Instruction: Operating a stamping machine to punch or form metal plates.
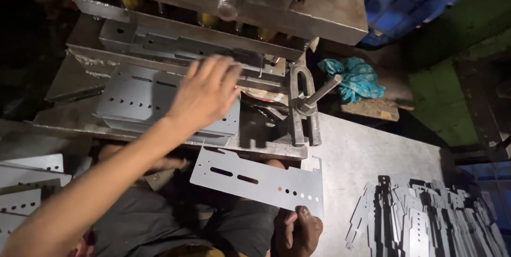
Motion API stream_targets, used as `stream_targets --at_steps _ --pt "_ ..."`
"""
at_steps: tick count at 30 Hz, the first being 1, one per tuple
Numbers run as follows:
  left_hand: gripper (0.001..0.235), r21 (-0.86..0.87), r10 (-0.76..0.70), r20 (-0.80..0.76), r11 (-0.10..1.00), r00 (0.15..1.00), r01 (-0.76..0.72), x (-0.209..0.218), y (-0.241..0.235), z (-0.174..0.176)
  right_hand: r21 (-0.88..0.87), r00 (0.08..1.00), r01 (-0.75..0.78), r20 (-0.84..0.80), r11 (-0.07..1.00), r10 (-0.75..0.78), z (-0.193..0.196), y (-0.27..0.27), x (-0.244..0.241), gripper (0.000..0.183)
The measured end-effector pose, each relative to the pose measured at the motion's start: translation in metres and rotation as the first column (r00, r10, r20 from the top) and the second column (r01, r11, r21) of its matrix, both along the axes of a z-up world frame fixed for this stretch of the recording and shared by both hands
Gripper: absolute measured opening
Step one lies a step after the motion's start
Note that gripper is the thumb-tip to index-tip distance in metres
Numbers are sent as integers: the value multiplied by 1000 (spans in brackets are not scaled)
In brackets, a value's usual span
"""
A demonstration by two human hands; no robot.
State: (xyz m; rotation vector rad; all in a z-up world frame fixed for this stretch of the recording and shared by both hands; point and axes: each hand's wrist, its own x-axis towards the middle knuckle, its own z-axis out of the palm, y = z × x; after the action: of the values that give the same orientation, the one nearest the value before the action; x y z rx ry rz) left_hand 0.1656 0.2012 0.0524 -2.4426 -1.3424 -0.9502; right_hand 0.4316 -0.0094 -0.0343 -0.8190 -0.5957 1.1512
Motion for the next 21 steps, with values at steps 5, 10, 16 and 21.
stream_targets --at_steps 5,10,16,21 --pt "85 -129 141 -167 978 976 -163 -25 5 17 -36 998 -63 14 997 63 1 1 -6 41" --pt "88 -173 35 -81 984 996 -48 -40 19 1 -142 999 -4 44 990 10 -8 2 -5 39" --pt "90 -172 12 -215 984 977 -50 -47 10 13 18 994 -108 -1 994 108 0 3 -18 41" --pt "80 185 -65 -180 978 982 98 -32 -9 -5 194 958 -6 282 981 -50 14 19 -21 37"
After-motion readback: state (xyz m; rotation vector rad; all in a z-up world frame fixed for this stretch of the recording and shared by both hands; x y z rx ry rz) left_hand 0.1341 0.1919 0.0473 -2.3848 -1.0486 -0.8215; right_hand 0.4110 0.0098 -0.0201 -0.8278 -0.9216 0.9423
